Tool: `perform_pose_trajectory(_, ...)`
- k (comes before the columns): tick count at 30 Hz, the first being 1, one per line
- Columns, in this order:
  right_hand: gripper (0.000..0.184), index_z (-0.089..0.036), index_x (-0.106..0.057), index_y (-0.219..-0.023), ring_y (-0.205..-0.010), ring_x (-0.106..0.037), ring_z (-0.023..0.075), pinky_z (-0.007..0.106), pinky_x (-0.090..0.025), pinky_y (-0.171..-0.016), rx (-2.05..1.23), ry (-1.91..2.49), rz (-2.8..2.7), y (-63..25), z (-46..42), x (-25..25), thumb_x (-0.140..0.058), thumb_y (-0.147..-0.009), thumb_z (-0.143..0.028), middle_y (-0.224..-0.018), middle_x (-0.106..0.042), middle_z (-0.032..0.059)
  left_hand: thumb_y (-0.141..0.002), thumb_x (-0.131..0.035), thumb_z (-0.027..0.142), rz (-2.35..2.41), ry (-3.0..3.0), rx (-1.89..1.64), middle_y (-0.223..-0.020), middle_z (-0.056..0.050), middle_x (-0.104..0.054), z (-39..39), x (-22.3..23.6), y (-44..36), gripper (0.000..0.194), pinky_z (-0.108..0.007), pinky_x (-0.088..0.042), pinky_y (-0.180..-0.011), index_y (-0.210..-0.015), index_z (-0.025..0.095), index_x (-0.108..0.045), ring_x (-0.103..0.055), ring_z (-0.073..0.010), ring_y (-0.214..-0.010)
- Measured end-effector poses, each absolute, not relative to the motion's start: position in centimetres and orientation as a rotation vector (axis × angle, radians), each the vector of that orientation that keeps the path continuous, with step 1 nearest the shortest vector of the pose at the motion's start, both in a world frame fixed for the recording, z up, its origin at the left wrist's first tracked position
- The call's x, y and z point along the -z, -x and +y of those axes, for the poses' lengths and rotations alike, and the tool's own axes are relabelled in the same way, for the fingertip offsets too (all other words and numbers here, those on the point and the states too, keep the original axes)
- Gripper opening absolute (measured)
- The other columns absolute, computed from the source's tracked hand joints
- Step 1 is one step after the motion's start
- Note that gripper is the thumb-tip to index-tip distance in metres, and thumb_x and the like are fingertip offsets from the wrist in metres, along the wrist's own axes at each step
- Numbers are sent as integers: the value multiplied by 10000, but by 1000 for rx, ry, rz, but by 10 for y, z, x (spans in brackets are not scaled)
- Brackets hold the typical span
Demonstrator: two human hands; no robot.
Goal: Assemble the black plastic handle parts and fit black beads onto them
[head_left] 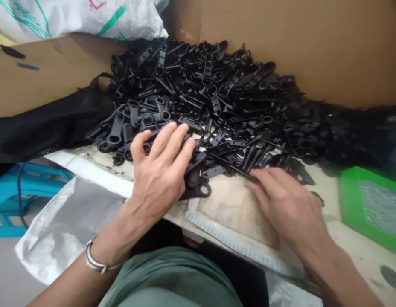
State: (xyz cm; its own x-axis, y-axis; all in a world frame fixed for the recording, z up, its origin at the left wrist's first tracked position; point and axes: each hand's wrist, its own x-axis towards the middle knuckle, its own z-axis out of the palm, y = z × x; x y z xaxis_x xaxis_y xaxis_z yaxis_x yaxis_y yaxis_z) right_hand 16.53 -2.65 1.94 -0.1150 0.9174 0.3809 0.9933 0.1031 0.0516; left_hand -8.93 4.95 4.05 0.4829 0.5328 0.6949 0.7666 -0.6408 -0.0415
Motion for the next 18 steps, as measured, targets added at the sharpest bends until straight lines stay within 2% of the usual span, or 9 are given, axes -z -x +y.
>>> perform_pose_trajectory(2,288,-208,-728,-1008,-795,-694,254,331,-404,-514,404,1993,-2125,-167,-20,-17,-458,-1022,-309,-958,-726,66,-1016,-458,147,-1203,2407,877,-1501,-139,-564,58,-38,91,324,-622,-204,-1168,-1312,205,-575,-477,-340,-1434)
perform_pose_trajectory(5,264,-236,-742,-967,-748,-685,240,350,-445,-584,225,2026,-2019,-180,-21,-21,-491,-985,-315,-976,-759,56,-1044,-443,227,-1297,2461,880,-1541,-101,-528,65,-36,90,300,-683,-119,-1179,-1326,251,-541,-432,-334,-1461)
perform_pose_trajectory(7,242,-244,-749,-918,-736,-697,232,358,-482,-635,51,2002,-1938,-190,-27,-27,-532,-941,-350,-938,-777,44,-1048,-448,250,-1314,2469,909,-1534,-99,-537,68,-36,89,292,-703,-117,-1175,-1329,257,-526,-431,-324,-1459)
perform_pose_trajectory(10,241,-254,-755,-832,-670,-711,222,343,-507,-614,-222,2004,-1776,-201,-39,-33,-590,-868,-426,-805,-778,17,-1049,-465,273,-1303,2441,960,-1486,-116,-584,70,-35,86,266,-726,-135,-1162,-1301,237,-542,-461,-324,-1434)
perform_pose_trajectory(12,258,-253,-761,-837,-672,-722,224,339,-525,-613,-310,2018,-1664,-204,-47,-34,-615,-845,-465,-788,-778,15,-1043,-486,285,-1270,2414,959,-1462,-127,-604,71,-35,85,258,-739,-151,-1152,-1284,232,-562,-482,-333,-1420)
perform_pose_trajectory(15,276,-244,-745,-872,-683,-717,212,330,-537,-621,-264,1980,-1637,-206,-64,-32,-603,-882,-481,-826,-771,17,-1026,-521,282,-1201,2396,937,-1463,-107,-605,68,-37,84,263,-745,-176,-1147,-1285,267,-568,-491,-331,-1418)
perform_pose_trajectory(18,235,-236,-708,-972,-733,-702,198,332,-527,-673,-18,1916,-1764,-202,-87,-26,-550,-975,-410,-934,-751,28,-1008,-545,245,-1126,2403,983,-1455,-58,-614,59,-40,80,258,-720,-196,-1165,-1256,306,-577,-496,-303,-1409)
